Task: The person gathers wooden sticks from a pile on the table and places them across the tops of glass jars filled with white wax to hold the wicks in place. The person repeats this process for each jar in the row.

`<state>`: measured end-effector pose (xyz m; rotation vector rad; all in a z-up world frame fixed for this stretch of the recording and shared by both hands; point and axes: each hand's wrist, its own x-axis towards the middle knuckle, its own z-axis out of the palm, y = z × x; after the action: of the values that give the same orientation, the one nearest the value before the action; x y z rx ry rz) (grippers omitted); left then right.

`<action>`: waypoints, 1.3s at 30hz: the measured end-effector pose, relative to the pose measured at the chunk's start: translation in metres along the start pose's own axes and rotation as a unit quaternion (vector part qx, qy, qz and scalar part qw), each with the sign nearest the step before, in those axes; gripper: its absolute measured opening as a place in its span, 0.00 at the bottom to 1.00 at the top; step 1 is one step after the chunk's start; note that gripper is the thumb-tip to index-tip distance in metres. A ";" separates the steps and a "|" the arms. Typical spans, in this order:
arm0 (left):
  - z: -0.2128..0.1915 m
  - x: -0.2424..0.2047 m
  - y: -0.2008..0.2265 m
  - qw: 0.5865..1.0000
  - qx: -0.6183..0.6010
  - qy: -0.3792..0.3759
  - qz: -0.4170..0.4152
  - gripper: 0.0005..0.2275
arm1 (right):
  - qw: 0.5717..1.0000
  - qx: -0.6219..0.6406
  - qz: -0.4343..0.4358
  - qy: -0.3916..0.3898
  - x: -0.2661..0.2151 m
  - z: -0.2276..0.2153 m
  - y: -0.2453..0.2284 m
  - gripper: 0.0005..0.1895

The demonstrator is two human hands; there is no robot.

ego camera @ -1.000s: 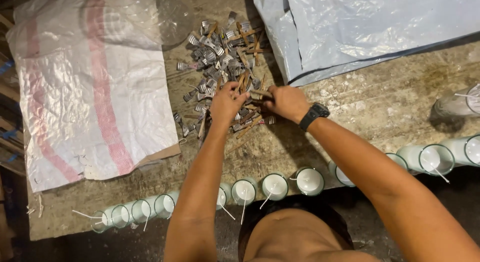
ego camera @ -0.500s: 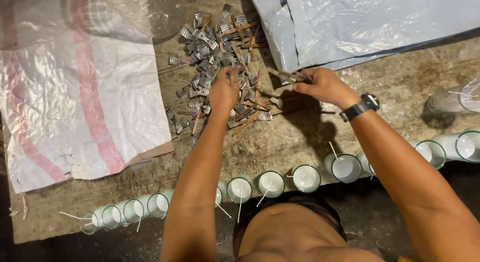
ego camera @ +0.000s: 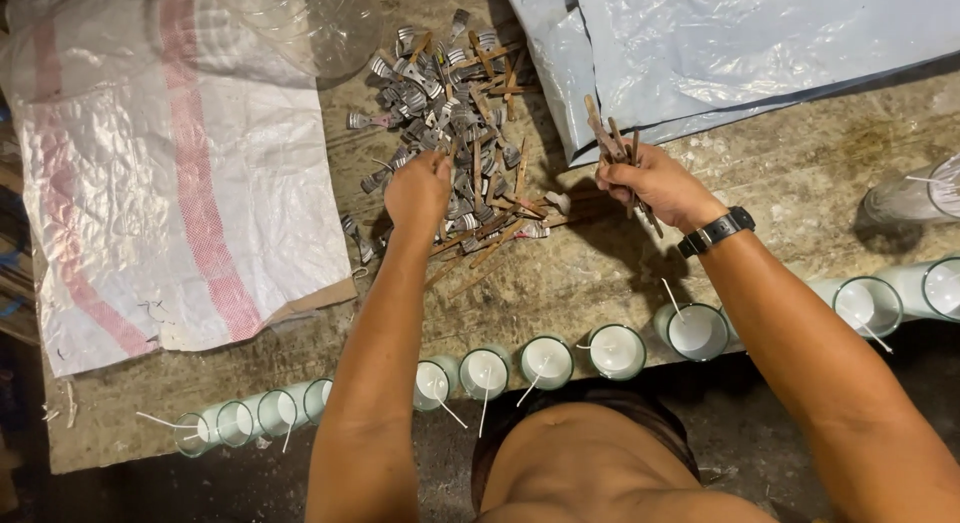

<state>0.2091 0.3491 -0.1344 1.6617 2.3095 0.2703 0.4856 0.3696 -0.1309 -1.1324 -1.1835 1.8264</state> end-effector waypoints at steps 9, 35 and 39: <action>0.021 -0.001 0.025 0.996 0.064 -0.049 0.048 0.11 | 1.000 0.008 0.013 -0.012 0.007 0.005 0.020 0.06; -0.039 -0.005 0.110 0.955 -0.083 -0.243 0.150 0.13 | 0.901 0.427 0.045 0.056 0.024 0.078 -0.014 0.25; -0.060 -0.027 0.128 0.947 -0.102 -0.229 0.200 0.16 | 0.910 0.398 0.029 0.112 0.033 0.073 -0.001 0.15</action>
<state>0.3119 0.3658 -0.0345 1.8395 1.5515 0.1723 0.4065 0.3734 -0.1243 -0.8504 -0.2027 1.8769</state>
